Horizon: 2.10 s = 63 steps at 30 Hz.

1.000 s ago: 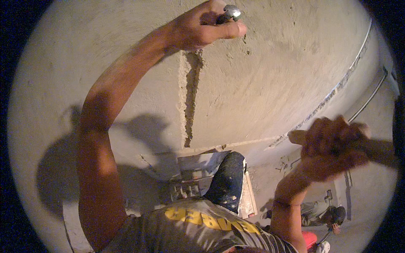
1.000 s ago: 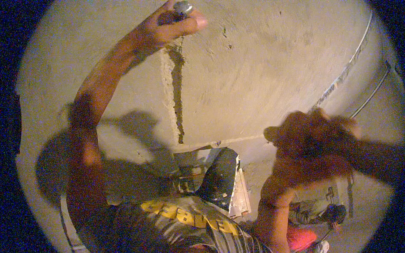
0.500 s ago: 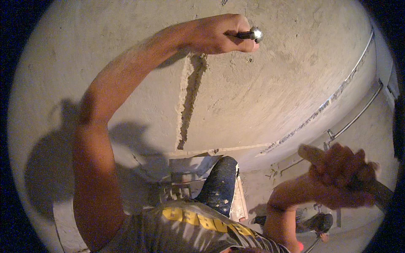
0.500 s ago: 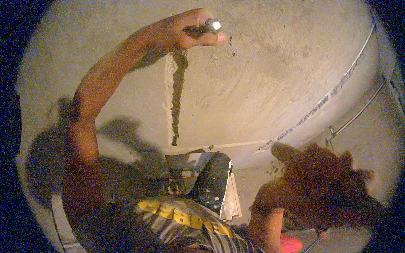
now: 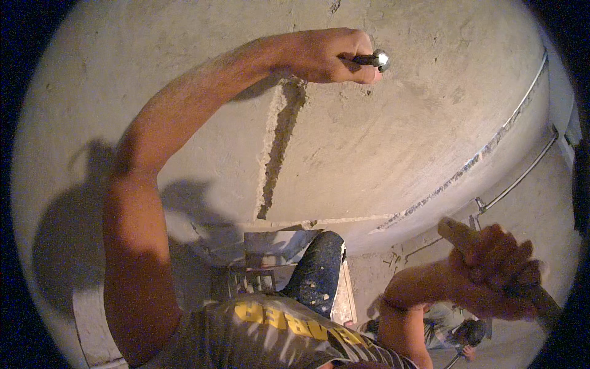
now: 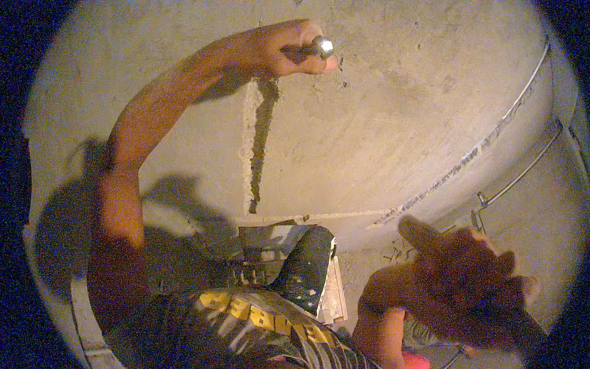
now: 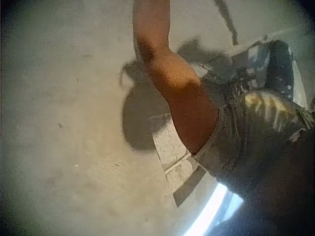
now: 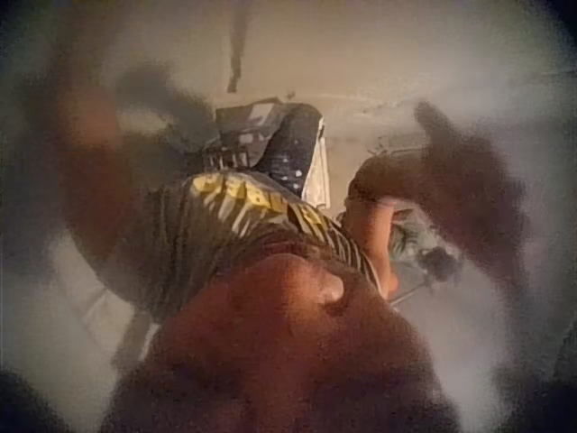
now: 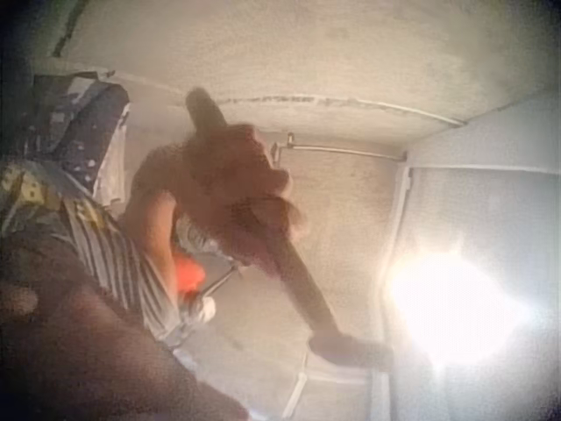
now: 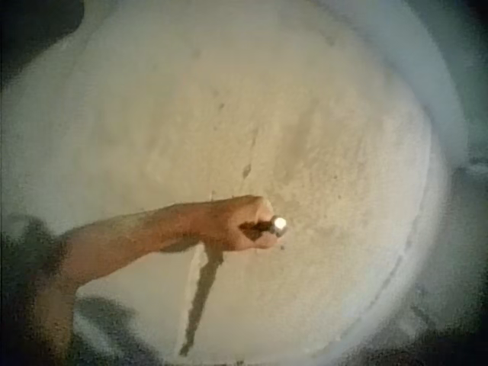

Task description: The person carves a vertical channel into a concrete wall using a hammer and a chisel.

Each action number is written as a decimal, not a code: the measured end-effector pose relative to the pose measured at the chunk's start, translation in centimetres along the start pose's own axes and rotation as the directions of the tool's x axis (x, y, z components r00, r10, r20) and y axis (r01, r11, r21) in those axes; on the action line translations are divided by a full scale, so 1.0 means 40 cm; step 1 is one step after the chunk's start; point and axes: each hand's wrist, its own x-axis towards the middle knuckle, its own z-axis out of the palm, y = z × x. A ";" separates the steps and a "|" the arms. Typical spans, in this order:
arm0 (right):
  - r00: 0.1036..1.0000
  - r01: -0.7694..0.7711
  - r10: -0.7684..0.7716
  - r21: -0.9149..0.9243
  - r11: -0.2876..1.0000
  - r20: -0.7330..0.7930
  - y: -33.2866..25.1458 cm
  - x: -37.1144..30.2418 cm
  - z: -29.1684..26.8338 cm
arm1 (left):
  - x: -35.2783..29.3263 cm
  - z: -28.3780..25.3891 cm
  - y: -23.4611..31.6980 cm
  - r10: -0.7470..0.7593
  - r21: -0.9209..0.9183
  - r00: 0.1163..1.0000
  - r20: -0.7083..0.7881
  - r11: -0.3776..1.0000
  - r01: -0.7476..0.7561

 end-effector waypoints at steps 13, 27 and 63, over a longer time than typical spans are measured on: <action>0.999 -0.044 0.043 0.114 0.992 0.006 0.025 0.049 -0.129 | 0.011 -0.012 0.020 -0.117 0.060 0.991 0.064 0.992 0.114; 0.867 -0.428 0.383 0.081 0.900 0.319 0.053 -0.015 -0.085 | 0.001 -0.027 0.046 -0.111 0.125 0.984 0.137 0.988 0.093; 0.938 0.209 -0.231 0.112 0.972 0.259 0.060 -0.029 -0.100 | 0.010 0.001 0.028 -0.098 0.111 0.994 0.055 0.990 0.091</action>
